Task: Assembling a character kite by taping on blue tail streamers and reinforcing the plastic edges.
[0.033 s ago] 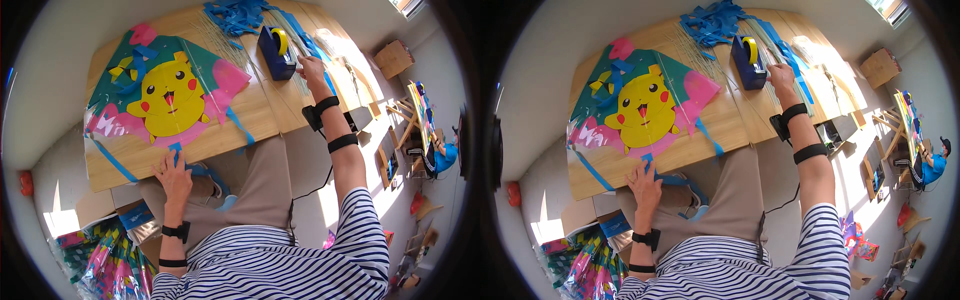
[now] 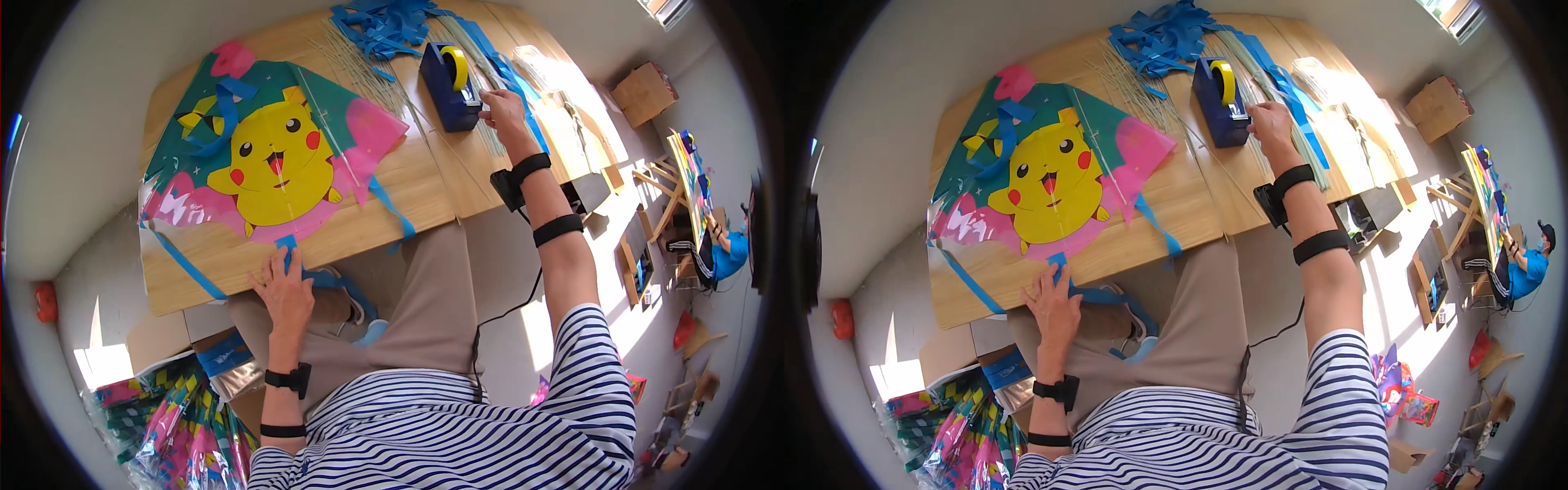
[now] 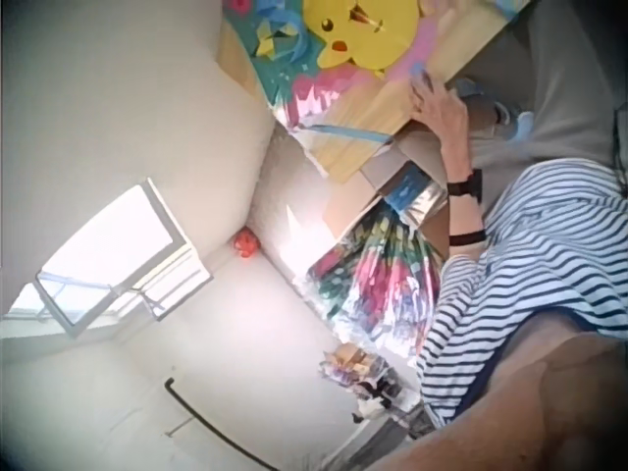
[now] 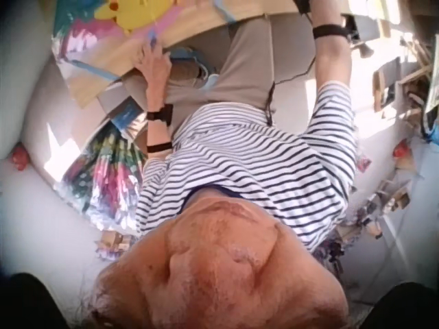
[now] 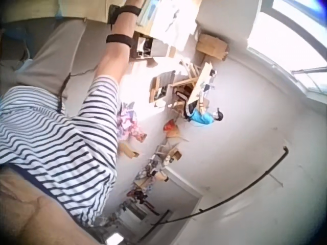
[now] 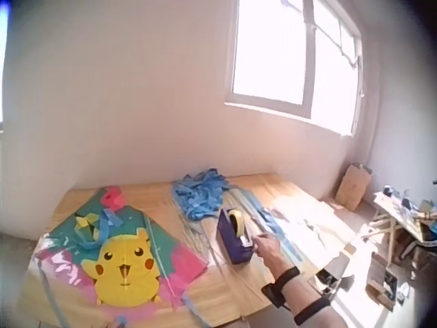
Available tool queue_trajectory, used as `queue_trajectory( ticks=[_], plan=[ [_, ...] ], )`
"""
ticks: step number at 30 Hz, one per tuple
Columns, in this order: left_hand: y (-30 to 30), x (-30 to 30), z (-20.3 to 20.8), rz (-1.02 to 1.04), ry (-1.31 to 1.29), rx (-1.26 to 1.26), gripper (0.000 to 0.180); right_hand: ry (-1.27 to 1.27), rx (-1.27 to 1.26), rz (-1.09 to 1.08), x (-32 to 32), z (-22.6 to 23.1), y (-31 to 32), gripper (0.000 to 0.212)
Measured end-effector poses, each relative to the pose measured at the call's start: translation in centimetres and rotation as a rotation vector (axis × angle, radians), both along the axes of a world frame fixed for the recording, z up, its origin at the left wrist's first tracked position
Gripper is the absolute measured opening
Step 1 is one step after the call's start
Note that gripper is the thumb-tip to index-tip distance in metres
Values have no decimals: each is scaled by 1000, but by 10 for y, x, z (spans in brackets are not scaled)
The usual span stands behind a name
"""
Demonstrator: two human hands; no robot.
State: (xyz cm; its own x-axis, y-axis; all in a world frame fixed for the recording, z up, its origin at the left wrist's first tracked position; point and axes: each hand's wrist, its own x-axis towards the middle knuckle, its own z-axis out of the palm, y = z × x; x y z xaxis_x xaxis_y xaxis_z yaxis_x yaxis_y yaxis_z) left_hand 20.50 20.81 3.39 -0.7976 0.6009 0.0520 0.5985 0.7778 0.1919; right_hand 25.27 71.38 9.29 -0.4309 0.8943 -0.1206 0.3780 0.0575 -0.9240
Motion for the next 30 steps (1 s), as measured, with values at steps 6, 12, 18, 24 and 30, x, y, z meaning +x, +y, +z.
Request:
queue_trajectory(
  ticks=[6,12,18,24,30],
  plan=[
    [2,2,1,-13,6,-29,66,-48,-22,41,-14,0,3,28],
    [2,4,0,-12,12,-37,66,262,-172,147,11,-1,1,22],
    [5,3,0,-18,17,-30,64,237,-290,15,16,-29,-2,16],
    [0,3,0,-14,27,-28,65,434,-649,-13,24,-42,-25,25],
    [3,4,3,-18,2,-24,64,822,-1054,-201,53,-77,-35,35]
  ],
)
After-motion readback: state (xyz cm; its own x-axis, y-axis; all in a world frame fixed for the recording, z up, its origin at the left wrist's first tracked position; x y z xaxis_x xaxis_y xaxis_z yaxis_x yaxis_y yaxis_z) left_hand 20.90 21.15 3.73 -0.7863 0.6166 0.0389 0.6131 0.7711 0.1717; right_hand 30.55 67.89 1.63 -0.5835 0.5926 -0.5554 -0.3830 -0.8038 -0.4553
